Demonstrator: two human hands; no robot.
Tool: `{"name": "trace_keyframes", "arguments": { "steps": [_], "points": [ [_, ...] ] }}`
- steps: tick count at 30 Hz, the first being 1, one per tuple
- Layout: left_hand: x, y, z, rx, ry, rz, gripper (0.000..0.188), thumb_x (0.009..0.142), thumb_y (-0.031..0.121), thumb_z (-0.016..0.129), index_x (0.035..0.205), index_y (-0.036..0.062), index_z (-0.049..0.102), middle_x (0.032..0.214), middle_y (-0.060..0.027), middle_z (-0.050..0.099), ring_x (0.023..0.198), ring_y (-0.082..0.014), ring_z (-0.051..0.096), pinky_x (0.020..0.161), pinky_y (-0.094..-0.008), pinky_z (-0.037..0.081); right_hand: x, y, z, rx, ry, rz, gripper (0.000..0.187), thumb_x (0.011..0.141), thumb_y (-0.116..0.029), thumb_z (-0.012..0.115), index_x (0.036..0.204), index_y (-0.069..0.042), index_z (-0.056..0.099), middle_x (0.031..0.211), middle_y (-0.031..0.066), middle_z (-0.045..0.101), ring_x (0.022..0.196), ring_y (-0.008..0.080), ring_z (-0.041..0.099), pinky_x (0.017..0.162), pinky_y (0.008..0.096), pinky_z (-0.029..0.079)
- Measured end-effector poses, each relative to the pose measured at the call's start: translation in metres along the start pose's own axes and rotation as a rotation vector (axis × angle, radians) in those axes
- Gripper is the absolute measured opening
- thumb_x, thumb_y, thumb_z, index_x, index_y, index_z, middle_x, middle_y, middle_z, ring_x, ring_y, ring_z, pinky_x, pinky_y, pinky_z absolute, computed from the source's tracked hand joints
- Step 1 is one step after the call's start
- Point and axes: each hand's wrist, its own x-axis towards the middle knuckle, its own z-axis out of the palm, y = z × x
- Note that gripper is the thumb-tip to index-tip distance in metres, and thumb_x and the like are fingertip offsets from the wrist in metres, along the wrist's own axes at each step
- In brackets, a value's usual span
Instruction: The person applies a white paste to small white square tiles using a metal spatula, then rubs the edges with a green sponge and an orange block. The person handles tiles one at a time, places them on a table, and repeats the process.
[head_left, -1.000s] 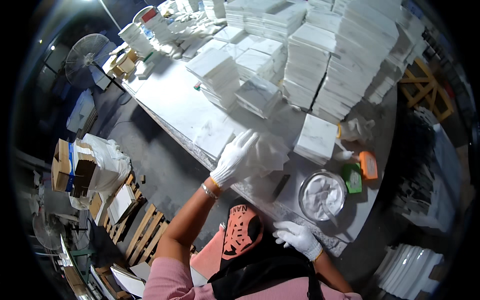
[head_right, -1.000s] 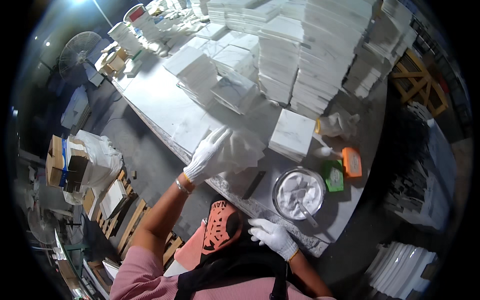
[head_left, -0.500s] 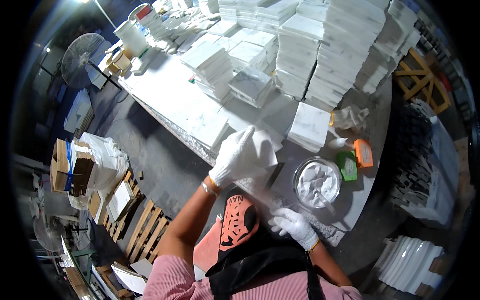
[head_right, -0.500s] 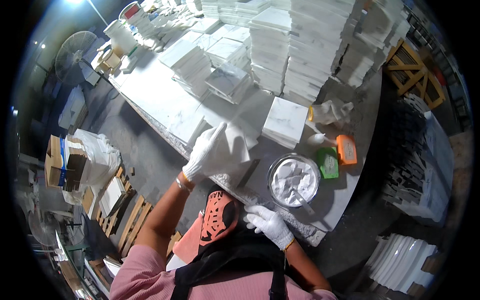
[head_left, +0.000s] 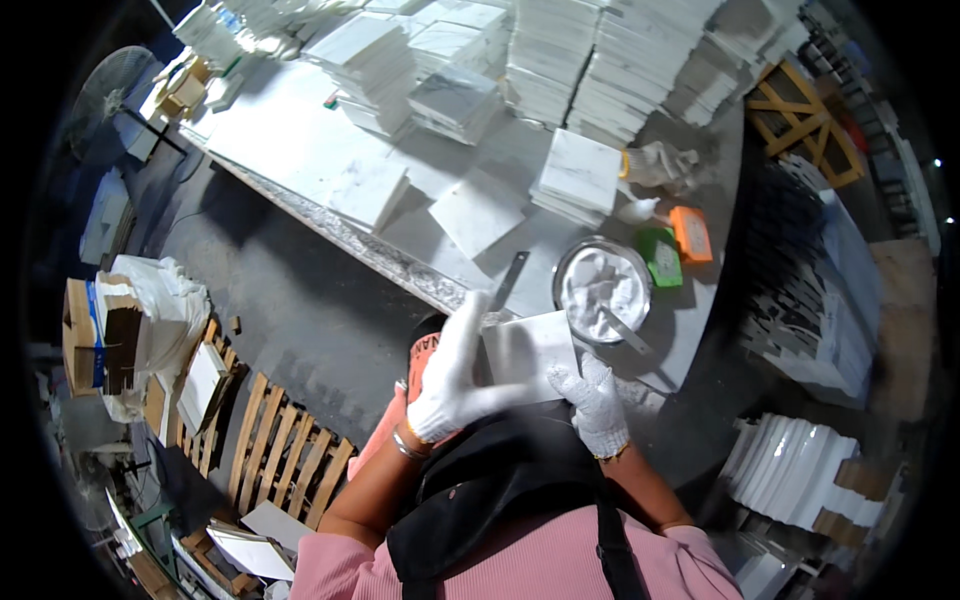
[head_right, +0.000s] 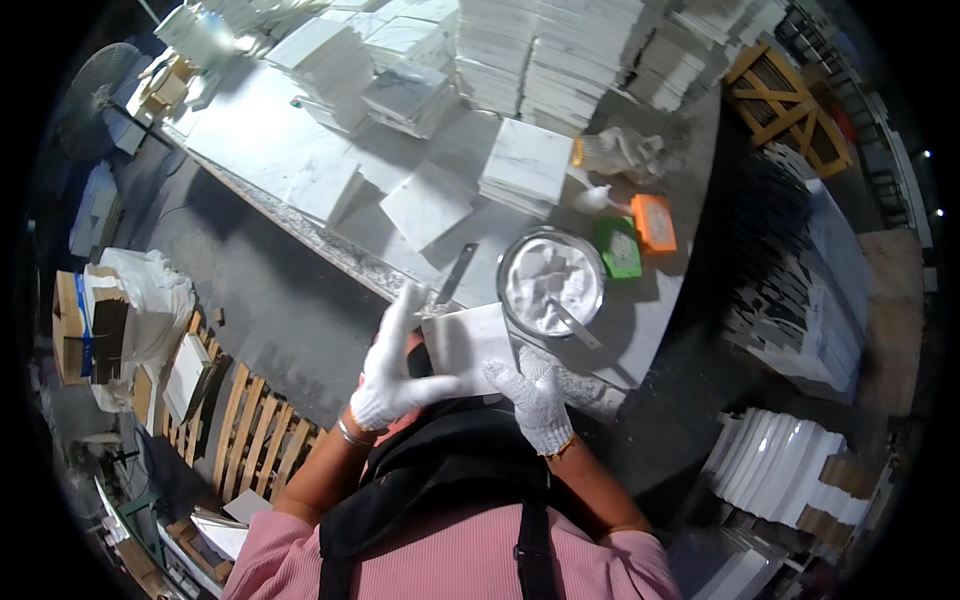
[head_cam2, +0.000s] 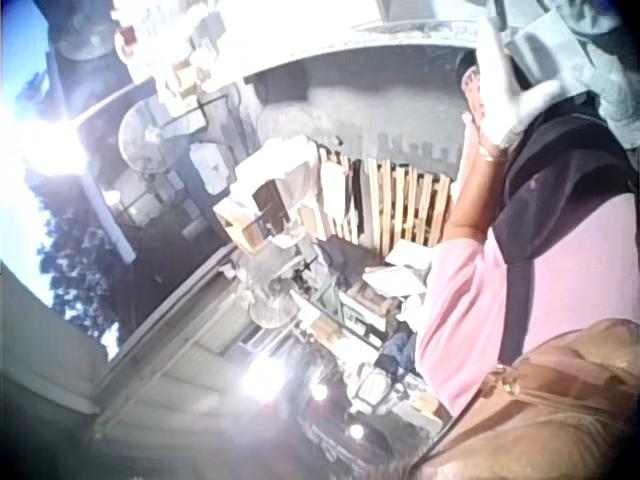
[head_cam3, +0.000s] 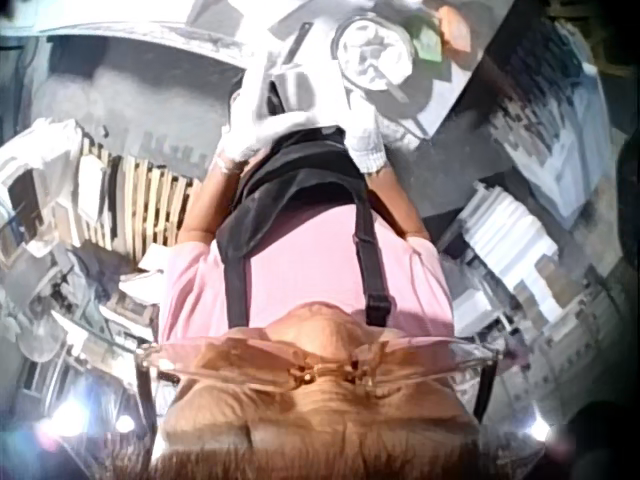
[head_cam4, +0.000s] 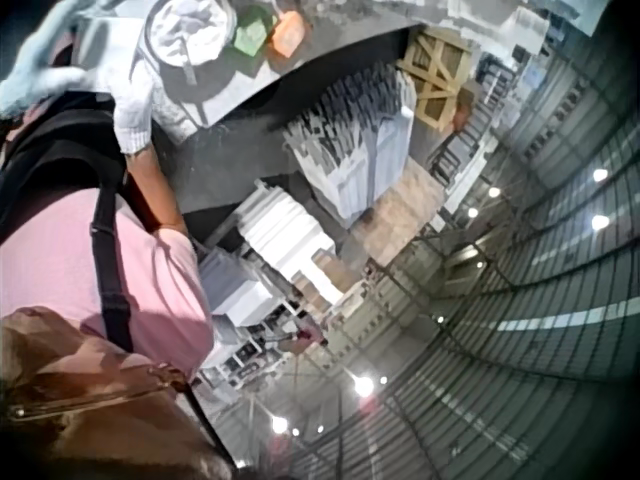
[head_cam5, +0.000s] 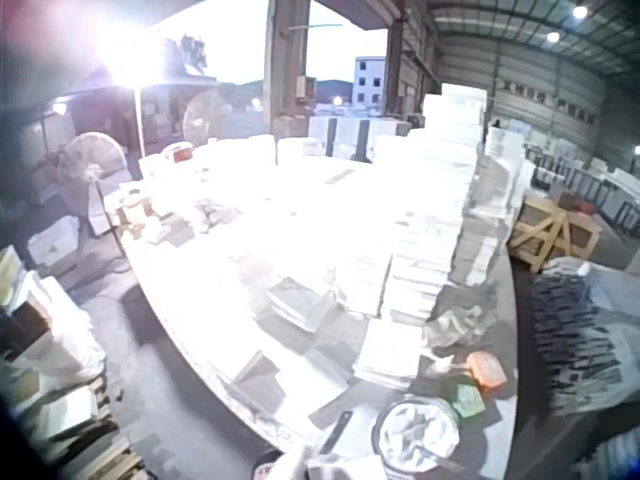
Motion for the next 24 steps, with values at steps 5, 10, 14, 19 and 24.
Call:
{"name": "trace_keyframes", "arguments": {
  "steps": [5, 10, 14, 19, 24],
  "points": [
    [-0.009, 0.003, 0.022, -1.133, -0.057, -0.56, 0.092, 0.086, 0.017, 0.081, 0.157, -0.0026, 0.025, 0.15, -0.015, 0.046, 0.135, -0.0261, 0.05, 0.116, -0.0409, 0.037, -0.022, -0.001, -0.018, -0.17, 0.019, -0.17, 0.023, 0.09, -0.007, 0.071, 0.108, 0.007, 0.072, 0.095, 0.013, 0.073, 0.084, 0.0182, 0.067, 0.075, 0.0339, 0.054],
    [-0.025, 0.004, 0.059, -1.118, -0.199, -0.724, 0.037, 0.093, 0.022, 0.074, 0.12, -0.0016, 0.065, 0.107, -0.003, 0.07, 0.092, -0.0109, 0.063, 0.084, -0.0262, 0.049, -0.03, 0.001, -0.04, -0.493, 0.024, -0.279, 0.019, 0.092, -0.014, 0.074, 0.104, 0.001, 0.073, 0.088, 0.0139, 0.071, 0.079, 0.0176, 0.066, 0.068, 0.0347, 0.052],
    [-0.022, 0.002, 0.071, -1.175, -0.133, -0.665, 0.043, 0.095, 0.021, 0.073, 0.13, -0.0008, 0.061, 0.116, -0.0049, 0.069, 0.102, -0.0137, 0.064, 0.092, -0.0299, 0.05, -0.03, -0.029, -0.063, -0.552, 0.233, -0.237, 0.021, 0.094, -0.019, 0.072, 0.106, -0.002, 0.071, 0.082, 0.0092, 0.07, 0.074, 0.0147, 0.064, 0.068, 0.0304, 0.052],
    [-0.013, -0.005, 0.07, -1.187, -0.119, -0.657, 0.042, 0.097, 0.02, 0.07, 0.132, -0.0008, 0.06, 0.121, -0.0066, 0.068, 0.108, -0.015, 0.063, 0.097, -0.0313, 0.049, -0.013, -0.044, -0.097, -0.927, 0.525, -0.444, 0.034, 0.087, -0.025, 0.079, 0.115, -0.008, 0.071, 0.106, 0.01, 0.069, 0.081, 0.0246, 0.068, 0.075, 0.0353, 0.056],
    [-0.008, -0.012, 0.077, -1.216, -0.089, -0.668, 0.035, 0.097, 0.021, 0.069, 0.123, -0.0019, 0.065, 0.109, -0.0049, 0.07, 0.098, -0.0143, 0.065, 0.091, -0.0296, 0.051, 0.007, -0.034, -0.089, -0.952, 0.28, -0.189, 0.033, 0.086, -0.025, 0.077, 0.118, -0.018, 0.071, 0.098, 0.0089, 0.073, 0.087, 0.0277, 0.072, 0.074, 0.0384, 0.057]
  ]
}}
